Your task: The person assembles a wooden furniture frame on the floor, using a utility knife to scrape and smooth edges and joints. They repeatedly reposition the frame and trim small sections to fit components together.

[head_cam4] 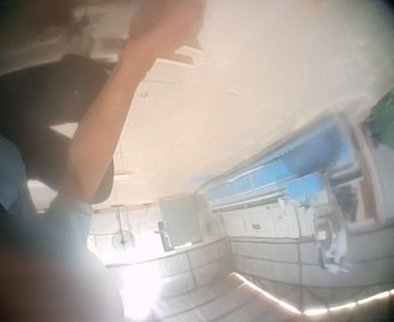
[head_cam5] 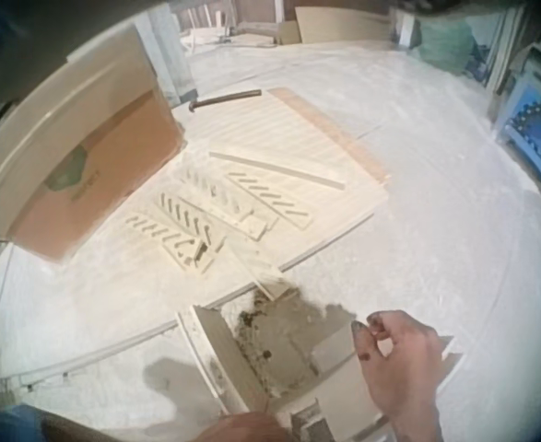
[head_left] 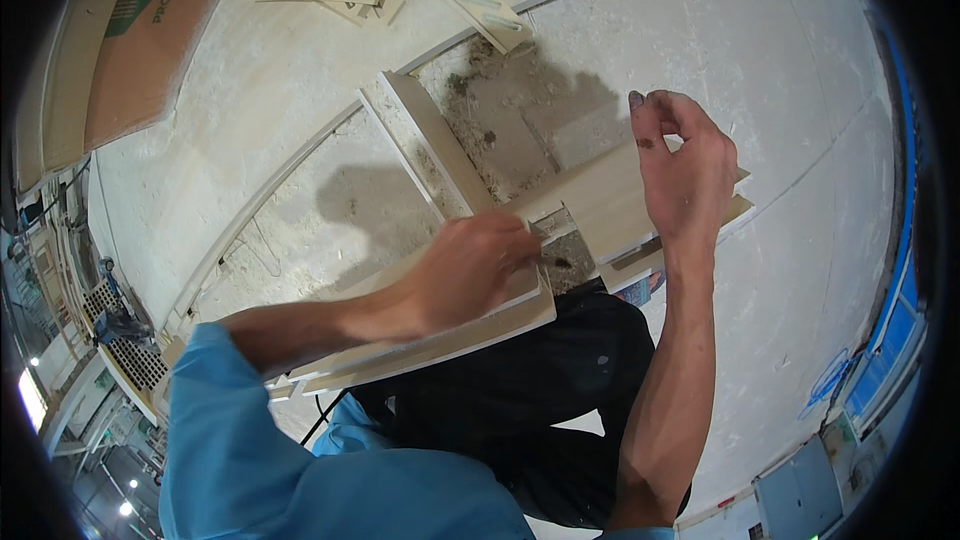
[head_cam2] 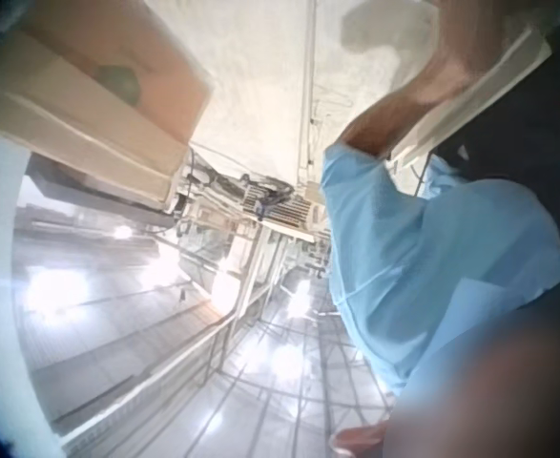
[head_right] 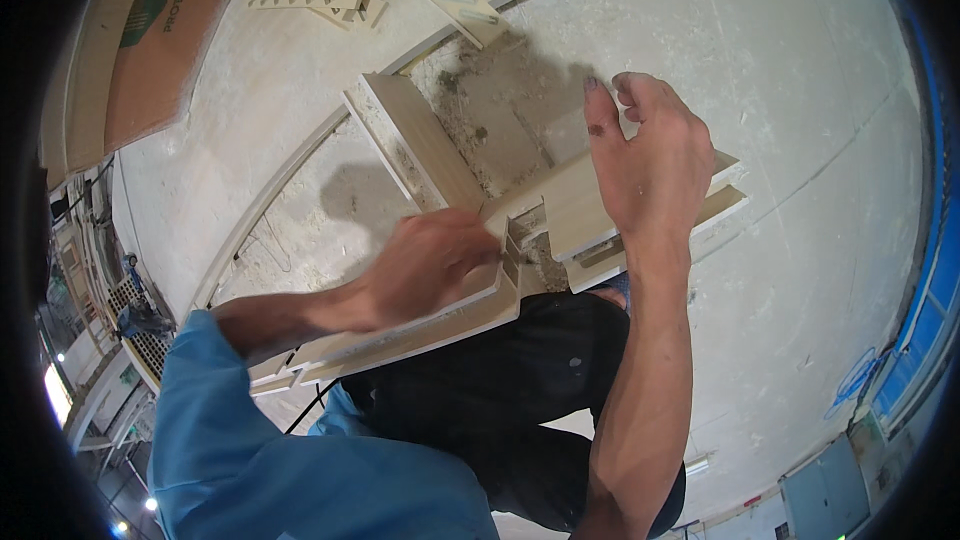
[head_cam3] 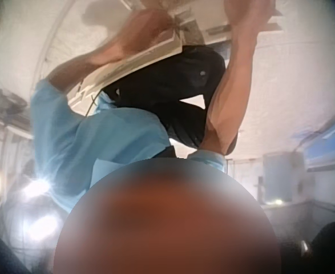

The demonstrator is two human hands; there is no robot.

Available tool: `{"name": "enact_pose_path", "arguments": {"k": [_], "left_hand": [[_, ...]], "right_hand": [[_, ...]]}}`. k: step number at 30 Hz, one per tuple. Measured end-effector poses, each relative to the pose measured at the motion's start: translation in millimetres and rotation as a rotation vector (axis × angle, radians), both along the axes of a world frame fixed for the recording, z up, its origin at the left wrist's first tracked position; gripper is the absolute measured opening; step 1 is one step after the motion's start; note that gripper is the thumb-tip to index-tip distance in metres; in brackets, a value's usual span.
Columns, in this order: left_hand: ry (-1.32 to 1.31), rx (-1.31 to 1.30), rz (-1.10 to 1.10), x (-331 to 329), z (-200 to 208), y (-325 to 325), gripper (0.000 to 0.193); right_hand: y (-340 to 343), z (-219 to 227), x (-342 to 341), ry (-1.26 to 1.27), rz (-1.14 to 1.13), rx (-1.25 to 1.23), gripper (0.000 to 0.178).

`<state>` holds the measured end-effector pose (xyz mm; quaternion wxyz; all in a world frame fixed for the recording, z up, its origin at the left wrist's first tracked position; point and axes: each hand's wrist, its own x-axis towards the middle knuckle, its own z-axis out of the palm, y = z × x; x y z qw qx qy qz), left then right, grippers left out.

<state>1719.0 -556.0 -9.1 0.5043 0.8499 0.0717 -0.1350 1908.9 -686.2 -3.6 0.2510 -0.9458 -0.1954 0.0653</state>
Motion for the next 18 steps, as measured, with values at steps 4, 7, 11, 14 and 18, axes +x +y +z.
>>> {"name": "enact_pose_path", "arguments": {"k": [4, 7, 11, 14, 18], "left_hand": [[0.104, 0.046, -0.077, 4, 28, 18, 0.01], [-0.045, 0.158, 0.061, 19, -16, 9, 0.009], [-0.094, 0.121, -0.01, 9, -75, -6, 0.015], [-0.082, 0.045, 0.02, -2, -59, -6, 0.024], [-0.159, -0.121, -0.181, 1, 34, -5, 0.028]], "right_hand": [[0, 0, 1, 0.023, -0.012, 0.008, 0.024], [0, 0, 2, 0.013, 0.005, -0.011, 0.028], [1, 1, 1, 0.019, -0.005, -0.036, 0.029], [1, 1, 0, 0.031, -0.032, -0.043, 0.029], [1, 1, 0, 0.023, -0.02, -0.035, 0.028]]}}
